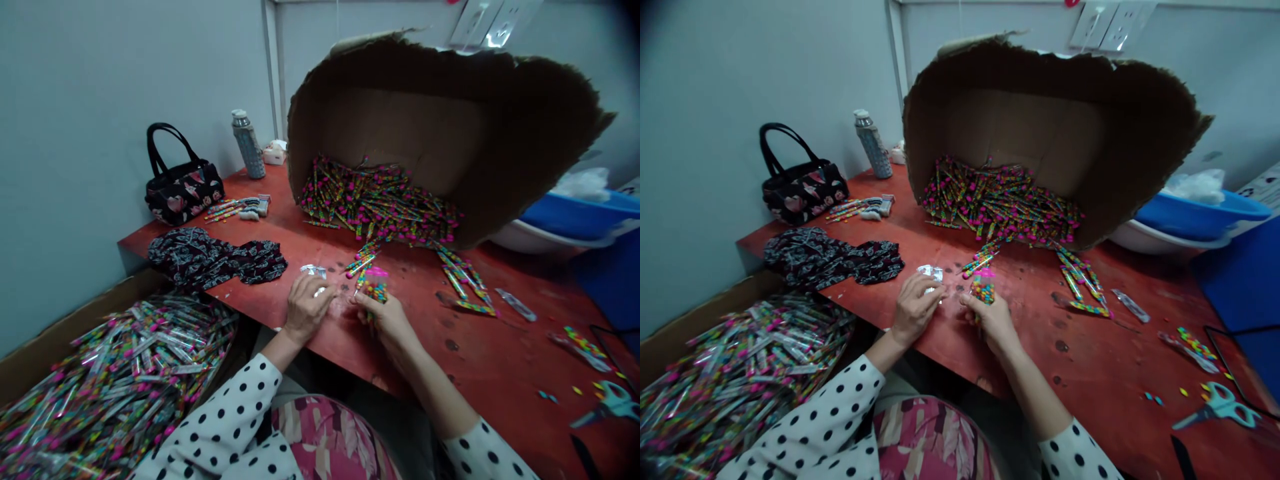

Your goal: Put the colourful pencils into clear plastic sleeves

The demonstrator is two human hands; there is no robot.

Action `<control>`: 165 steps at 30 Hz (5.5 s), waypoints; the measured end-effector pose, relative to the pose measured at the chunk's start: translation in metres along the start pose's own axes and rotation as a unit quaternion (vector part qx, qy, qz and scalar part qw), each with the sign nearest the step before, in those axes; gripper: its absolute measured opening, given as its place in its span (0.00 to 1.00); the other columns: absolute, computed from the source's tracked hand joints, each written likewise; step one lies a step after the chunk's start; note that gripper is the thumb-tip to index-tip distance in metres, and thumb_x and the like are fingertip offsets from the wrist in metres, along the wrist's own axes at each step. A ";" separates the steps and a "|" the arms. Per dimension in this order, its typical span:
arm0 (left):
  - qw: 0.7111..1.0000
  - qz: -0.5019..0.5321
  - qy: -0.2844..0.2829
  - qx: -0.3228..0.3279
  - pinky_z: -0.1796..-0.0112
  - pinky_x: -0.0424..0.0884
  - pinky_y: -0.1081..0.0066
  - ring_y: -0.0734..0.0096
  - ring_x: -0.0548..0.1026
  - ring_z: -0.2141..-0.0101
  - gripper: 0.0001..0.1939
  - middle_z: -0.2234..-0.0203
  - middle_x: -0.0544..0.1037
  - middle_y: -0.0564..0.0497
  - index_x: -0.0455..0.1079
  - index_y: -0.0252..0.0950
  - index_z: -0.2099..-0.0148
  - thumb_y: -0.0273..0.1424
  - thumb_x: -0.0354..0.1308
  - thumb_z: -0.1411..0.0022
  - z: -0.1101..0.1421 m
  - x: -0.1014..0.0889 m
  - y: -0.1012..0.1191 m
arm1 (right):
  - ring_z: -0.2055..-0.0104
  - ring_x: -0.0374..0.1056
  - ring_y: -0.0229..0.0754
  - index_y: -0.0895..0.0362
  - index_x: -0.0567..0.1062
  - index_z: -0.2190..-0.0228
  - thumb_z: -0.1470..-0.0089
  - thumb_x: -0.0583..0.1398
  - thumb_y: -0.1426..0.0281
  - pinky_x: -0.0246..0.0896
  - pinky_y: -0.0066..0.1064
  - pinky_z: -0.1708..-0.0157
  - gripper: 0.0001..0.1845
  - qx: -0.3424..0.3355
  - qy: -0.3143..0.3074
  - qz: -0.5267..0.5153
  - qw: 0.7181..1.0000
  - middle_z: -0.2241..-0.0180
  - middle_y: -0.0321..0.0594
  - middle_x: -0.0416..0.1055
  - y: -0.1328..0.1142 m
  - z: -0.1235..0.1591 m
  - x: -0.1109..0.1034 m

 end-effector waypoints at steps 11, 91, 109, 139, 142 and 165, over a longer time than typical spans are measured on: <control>0.840 0.404 -0.085 -0.352 0.64 0.72 0.66 0.66 0.74 0.67 0.17 0.69 0.77 0.48 0.74 0.34 0.61 0.40 0.53 0.44 0.022 0.008 0.003 | 0.88 0.55 0.32 0.59 0.70 0.80 0.66 0.65 0.70 0.48 0.25 0.87 0.09 0.004 -0.038 -0.001 0.999 0.89 0.30 0.63 -0.010 -0.015 0.022; 0.993 -0.054 -0.050 -0.087 0.54 0.60 0.60 0.65 0.67 0.61 0.10 0.66 0.73 0.49 0.72 0.43 0.60 0.34 0.52 0.41 0.005 0.002 -0.010 | 0.87 0.58 0.32 0.59 0.68 0.77 0.61 0.65 0.63 0.51 0.22 0.89 0.15 -0.002 -0.019 0.041 0.999 0.87 0.31 0.66 0.004 0.011 0.006; 0.635 0.548 -0.105 -0.535 0.73 0.72 0.75 0.73 0.74 0.76 0.14 0.77 0.76 0.48 0.74 0.30 0.71 0.37 0.64 0.55 0.033 0.029 0.008 | 0.84 0.61 0.32 0.59 0.70 0.74 0.60 0.65 0.62 0.53 0.21 0.87 0.15 0.001 -0.064 0.037 0.997 0.84 0.32 0.66 -0.015 -0.011 0.015; 0.561 0.660 -0.032 -0.498 0.88 0.59 0.76 0.77 0.63 0.90 0.13 0.89 0.67 0.58 0.67 0.33 0.72 0.39 0.61 0.51 0.030 0.032 0.050 | 0.86 0.61 0.32 0.59 0.69 0.75 0.55 0.62 0.59 0.56 0.22 0.86 0.16 0.028 -0.045 0.076 0.996 0.84 0.33 0.67 0.016 0.057 0.011; 0.561 0.659 0.019 -0.501 0.84 0.62 0.76 0.78 0.66 0.87 0.12 0.84 0.69 0.57 0.66 0.33 0.72 0.38 0.62 0.51 0.027 0.025 0.042 | 0.83 0.64 0.33 0.58 0.67 0.70 0.58 0.64 0.60 0.59 0.23 0.85 0.17 0.042 -0.064 -0.003 0.997 0.80 0.34 0.69 0.020 0.056 0.013; 0.610 0.600 0.076 -0.511 0.82 0.67 0.74 0.75 0.68 0.86 0.12 0.86 0.71 0.56 0.67 0.34 0.73 0.37 0.64 0.54 0.046 -0.006 0.025 | 0.86 0.61 0.33 0.58 0.67 0.74 0.64 0.67 0.62 0.57 0.23 0.87 0.19 0.048 -0.084 -0.025 0.995 0.86 0.31 0.68 0.020 0.047 0.044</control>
Point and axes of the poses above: each hand's wrist, its own z-axis away from the middle knuckle, its own x-axis out of the palm, y = z × x, the point moved 5 cm from there along -z, towards the middle knuckle
